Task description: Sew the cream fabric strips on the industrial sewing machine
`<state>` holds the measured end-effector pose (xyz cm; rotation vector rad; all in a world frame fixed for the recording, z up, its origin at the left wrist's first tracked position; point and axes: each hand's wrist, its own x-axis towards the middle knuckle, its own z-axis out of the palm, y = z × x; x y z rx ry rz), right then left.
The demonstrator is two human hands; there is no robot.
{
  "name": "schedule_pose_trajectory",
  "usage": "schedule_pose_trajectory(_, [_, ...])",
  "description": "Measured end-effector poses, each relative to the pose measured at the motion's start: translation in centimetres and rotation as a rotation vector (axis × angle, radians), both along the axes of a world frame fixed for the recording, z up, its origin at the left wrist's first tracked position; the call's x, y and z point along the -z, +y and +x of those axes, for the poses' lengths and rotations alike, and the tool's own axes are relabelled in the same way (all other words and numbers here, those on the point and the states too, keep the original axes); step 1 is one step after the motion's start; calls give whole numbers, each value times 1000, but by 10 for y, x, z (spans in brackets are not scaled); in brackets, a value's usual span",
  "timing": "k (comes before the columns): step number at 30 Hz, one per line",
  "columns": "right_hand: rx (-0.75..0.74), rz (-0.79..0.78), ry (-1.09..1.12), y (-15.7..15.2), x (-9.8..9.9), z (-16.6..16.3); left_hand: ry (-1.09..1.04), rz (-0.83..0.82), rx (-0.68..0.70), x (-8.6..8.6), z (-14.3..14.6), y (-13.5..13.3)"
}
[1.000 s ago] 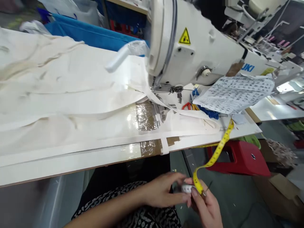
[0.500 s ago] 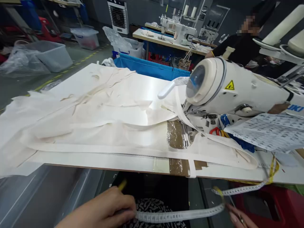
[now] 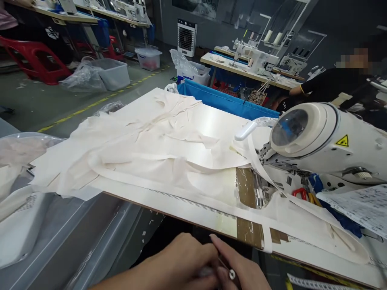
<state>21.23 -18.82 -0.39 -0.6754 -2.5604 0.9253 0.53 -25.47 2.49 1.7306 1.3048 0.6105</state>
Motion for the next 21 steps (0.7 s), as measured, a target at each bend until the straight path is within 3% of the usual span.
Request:
schedule_pose_trajectory(2, [-111,78,-26,13,-19,-13,27,12,-66,-4,-24,-11])
schedule_pose_trajectory(5, [-38,26,-95,30,-49,-21,10,-22,-138,-10,-64,-26])
schedule_pose_trajectory(8, [4,-9,-114,46,-63,-30,13,-3,-286,-13,-92,-29])
schedule_pose_trajectory(11, [12,37,-110,61,-59,-41,63,151,-493,-10,-100,-18])
schedule_pose_trajectory(14, [33,67,-163,75,-49,-46,227,459,-644,3,-95,-3])
schedule_pose_trajectory(17, [48,73,-204,85,-40,-43,357,662,-680,21,-89,3])
schedule_pose_trajectory(21, [65,59,-198,91,-35,-39,410,729,-652,39,-88,-3])
